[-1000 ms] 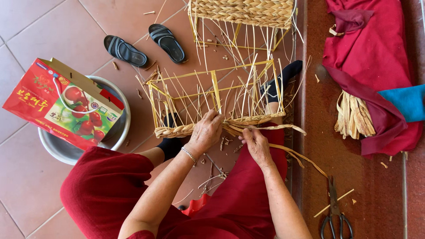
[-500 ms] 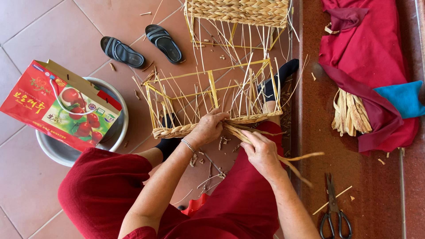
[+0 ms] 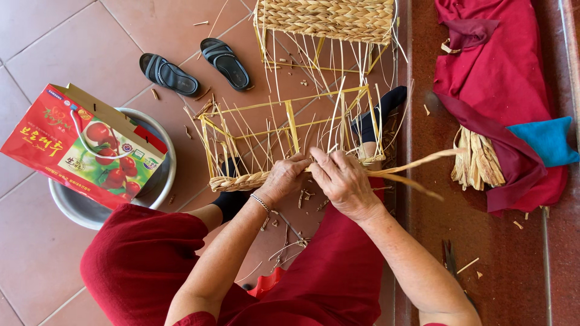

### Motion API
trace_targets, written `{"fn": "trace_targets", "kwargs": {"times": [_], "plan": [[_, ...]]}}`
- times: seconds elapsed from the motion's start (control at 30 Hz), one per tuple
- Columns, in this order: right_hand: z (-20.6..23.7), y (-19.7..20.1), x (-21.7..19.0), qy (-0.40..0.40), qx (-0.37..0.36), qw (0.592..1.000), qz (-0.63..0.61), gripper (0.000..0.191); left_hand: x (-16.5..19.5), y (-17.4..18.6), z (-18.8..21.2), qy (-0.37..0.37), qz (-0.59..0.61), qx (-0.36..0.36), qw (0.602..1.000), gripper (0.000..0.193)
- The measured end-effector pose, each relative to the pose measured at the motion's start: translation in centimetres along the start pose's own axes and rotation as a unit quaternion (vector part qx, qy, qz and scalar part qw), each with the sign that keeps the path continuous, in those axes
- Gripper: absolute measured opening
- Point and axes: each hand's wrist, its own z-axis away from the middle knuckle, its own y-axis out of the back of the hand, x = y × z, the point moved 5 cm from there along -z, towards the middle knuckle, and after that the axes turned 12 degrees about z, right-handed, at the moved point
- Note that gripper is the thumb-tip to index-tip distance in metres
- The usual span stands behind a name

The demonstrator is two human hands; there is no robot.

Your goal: The person weaves a basket by interlacing thin dried plant strips through a rectangular frame. They use scissors to trim excess material and continue weaving along the frame's edge.

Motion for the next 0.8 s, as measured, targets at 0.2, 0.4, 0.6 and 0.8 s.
{"fn": "trace_targets", "kwargs": {"times": [0.2, 0.4, 0.6, 0.8], "plan": [[1.4, -3.3, 3.1, -0.101, -0.287, 0.951, 0.050, 0.013, 0.2, -1.2, -1.1, 0.045, -0.065, -0.053, 0.995, 0.012], [3.6, -3.1, 5.1, -0.179, -0.457, 0.871, -0.013, 0.042, 0.4, -1.8, -1.7, 0.088, -0.083, -0.055, 0.991, 0.020], [6.9, -4.1, 8.9, -0.355, -0.526, 0.748, -0.196, 0.046, -0.2, -2.2, -1.8, 0.126, -0.087, -0.071, 0.986, 0.023], [8.9, -6.3, 10.4, -0.376, -0.459, 0.749, -0.294, 0.041, -1.0, -1.5, -1.9, 0.177, -0.004, -0.030, 0.984, 0.025]]}}
